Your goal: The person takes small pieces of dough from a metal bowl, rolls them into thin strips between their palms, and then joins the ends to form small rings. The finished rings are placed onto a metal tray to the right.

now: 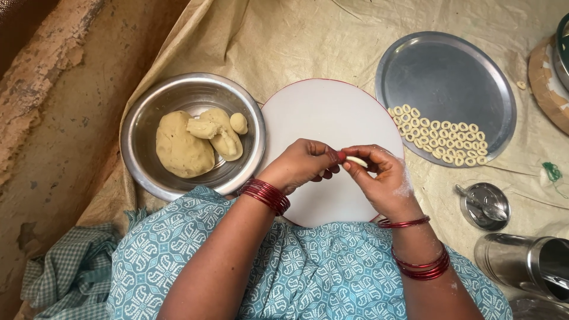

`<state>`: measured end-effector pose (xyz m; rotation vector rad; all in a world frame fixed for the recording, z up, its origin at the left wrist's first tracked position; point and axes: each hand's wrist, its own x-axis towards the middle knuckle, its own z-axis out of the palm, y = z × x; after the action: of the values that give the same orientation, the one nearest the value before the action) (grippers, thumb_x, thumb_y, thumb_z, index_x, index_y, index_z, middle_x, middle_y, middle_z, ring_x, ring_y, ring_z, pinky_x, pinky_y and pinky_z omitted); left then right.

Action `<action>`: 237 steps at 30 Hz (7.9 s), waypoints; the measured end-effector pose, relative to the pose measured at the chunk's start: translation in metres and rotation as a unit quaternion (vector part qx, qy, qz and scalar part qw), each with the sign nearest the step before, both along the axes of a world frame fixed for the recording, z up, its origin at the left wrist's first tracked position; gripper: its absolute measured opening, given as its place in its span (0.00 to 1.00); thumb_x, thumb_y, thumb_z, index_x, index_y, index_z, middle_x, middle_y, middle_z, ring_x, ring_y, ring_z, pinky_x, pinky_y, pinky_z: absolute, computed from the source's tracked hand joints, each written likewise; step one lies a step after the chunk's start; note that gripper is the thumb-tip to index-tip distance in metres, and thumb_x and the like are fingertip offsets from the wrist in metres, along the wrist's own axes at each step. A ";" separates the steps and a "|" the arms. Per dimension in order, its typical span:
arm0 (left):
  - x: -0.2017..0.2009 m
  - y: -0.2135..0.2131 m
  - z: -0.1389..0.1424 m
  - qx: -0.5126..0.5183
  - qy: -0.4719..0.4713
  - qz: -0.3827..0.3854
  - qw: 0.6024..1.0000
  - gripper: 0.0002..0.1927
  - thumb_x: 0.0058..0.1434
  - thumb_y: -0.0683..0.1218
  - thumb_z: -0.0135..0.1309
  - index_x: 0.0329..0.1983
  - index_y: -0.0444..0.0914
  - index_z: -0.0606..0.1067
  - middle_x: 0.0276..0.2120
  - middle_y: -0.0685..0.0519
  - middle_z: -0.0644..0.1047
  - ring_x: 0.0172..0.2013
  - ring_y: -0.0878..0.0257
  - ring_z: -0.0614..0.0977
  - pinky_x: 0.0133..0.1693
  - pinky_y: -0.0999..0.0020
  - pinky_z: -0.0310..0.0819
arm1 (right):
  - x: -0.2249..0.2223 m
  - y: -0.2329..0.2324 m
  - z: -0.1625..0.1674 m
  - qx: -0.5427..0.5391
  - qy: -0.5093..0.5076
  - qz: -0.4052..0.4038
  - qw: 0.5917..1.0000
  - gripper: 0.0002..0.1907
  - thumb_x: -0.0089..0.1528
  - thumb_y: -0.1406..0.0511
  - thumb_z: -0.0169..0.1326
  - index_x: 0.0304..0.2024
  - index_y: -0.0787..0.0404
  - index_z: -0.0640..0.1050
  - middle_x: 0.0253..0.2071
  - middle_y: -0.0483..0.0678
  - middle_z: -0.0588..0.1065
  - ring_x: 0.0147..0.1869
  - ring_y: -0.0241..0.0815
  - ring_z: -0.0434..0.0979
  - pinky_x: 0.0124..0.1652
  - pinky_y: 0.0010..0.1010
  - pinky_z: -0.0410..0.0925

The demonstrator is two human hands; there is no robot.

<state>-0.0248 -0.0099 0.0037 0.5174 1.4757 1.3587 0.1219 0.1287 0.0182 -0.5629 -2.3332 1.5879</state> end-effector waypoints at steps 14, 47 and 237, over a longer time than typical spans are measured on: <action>-0.001 -0.001 -0.001 0.015 0.008 -0.002 1.000 0.11 0.59 0.48 0.62 0.36 0.34 0.81 0.24 0.54 0.79 0.26 0.69 0.77 0.29 0.75 0.71 | -0.001 -0.007 0.011 0.044 -0.007 0.017 0.999 0.12 0.61 0.71 0.60 0.48 0.61 0.81 0.45 0.46 0.82 0.50 0.33 0.82 0.49 0.26 0.75; 0.010 0.016 -0.016 0.058 -0.239 0.140 0.959 0.34 0.70 0.67 0.33 0.58 0.35 0.70 0.46 0.46 0.79 0.40 0.59 0.81 0.45 0.64 0.79 | -0.024 0.003 -0.050 0.182 0.028 -0.097 0.978 0.10 0.62 0.60 0.64 0.35 0.60 0.81 0.54 0.51 0.74 0.56 0.44 0.74 0.46 0.36 0.72; 0.026 -0.023 0.069 0.120 0.343 0.139 0.921 0.13 0.68 0.45 0.55 0.52 0.33 0.79 0.46 0.47 0.82 0.36 0.62 0.86 0.39 0.67 0.79 | -0.001 -0.031 0.040 -0.173 0.193 -0.067 0.963 0.23 0.67 0.75 0.53 0.64 0.66 0.67 0.50 0.50 0.75 0.54 0.36 0.77 0.54 0.29 0.75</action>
<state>0.0014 -0.0325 0.0723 1.0523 2.0108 1.6918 0.1209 0.0981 0.0580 -0.4221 -1.7144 1.8582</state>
